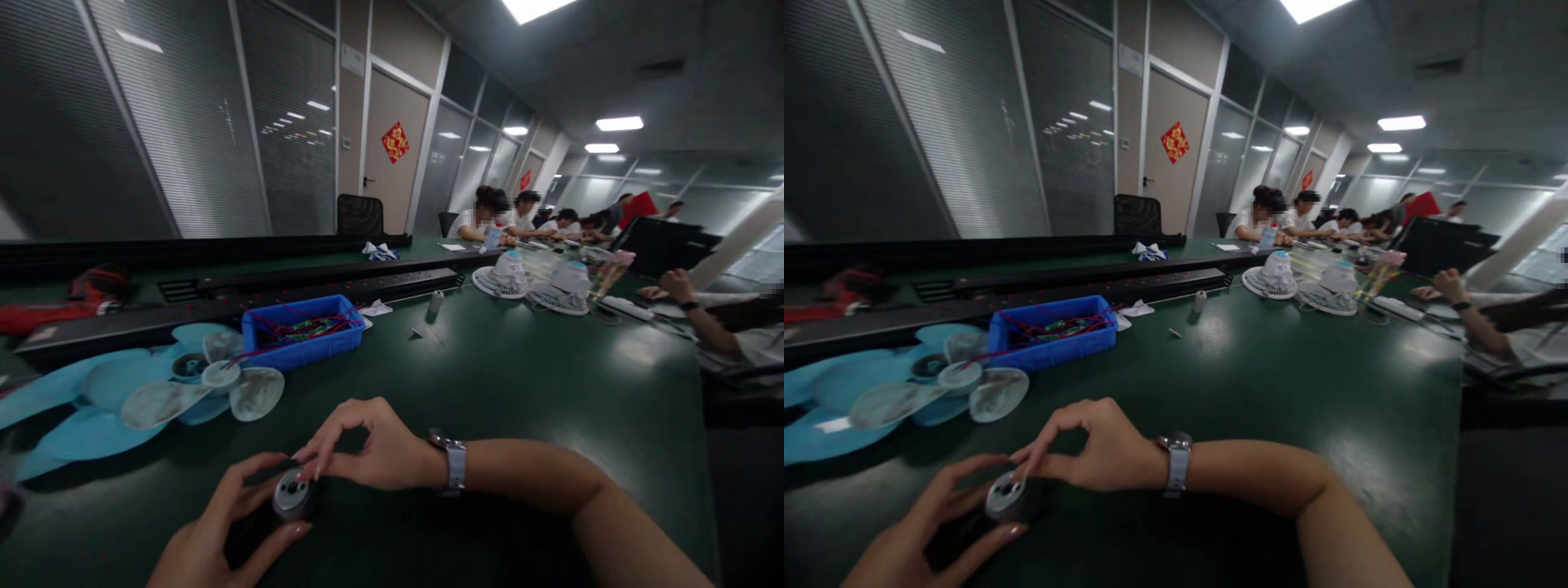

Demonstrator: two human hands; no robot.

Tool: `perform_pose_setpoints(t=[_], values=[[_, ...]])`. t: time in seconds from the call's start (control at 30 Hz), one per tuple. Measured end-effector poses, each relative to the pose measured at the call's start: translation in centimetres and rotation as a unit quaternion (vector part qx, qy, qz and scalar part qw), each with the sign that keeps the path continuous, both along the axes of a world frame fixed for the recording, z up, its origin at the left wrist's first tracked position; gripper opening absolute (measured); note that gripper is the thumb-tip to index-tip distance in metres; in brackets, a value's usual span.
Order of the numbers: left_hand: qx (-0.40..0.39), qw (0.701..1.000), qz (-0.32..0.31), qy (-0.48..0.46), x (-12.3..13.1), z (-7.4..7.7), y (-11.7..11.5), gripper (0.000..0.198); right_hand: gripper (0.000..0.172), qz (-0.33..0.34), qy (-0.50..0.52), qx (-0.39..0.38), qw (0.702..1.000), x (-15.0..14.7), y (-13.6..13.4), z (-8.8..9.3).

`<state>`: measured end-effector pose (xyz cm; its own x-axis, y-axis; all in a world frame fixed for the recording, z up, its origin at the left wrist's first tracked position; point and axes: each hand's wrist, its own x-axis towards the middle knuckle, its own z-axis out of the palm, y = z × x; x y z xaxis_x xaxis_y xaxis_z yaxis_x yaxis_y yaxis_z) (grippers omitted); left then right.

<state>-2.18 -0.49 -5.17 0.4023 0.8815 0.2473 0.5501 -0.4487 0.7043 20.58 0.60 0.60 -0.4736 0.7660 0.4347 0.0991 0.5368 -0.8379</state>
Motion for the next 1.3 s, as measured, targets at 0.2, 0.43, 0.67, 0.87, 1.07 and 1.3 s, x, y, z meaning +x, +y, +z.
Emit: perform_pose_setpoints(t=[0.2, 0.43, 0.67, 0.87, 1.07, 1.3], values=[[-0.050, 0.998, 0.003, -0.038, 1.0, 1.4, -0.9, 0.047, 0.010, 0.010, -0.054, 0.051, 0.997, -1.6, -0.6, 0.6], [-0.067, 0.997, -0.024, -0.042, 1.4, 2.7, -1.2, 0.044, 0.007, 0.004, -0.049, 0.063, 0.997, -1.6, -1.0, 1.0], [-0.058, 0.998, -0.027, -0.025, 1.2, 2.5, -1.2, 0.045, 0.005, -0.014, -0.037, 0.031, 0.999, -1.6, -1.2, 0.8], [-0.057, 0.998, -0.032, -0.023, 1.2, 2.3, -1.0, 0.046, 0.003, -0.002, -0.036, 0.019, 0.999, -1.5, -1.2, 0.6], [-0.056, 0.998, -0.040, -0.014, 1.1, 2.4, -1.2, 0.046, 0.004, -0.015, -0.018, 0.042, 0.999, -1.5, -1.2, 0.4], [-0.071, 0.996, -0.046, -0.009, 1.0, 2.6, -1.2, 0.047, 0.011, -0.047, -0.015, -0.016, 0.999, -1.3, -1.3, 0.0]])
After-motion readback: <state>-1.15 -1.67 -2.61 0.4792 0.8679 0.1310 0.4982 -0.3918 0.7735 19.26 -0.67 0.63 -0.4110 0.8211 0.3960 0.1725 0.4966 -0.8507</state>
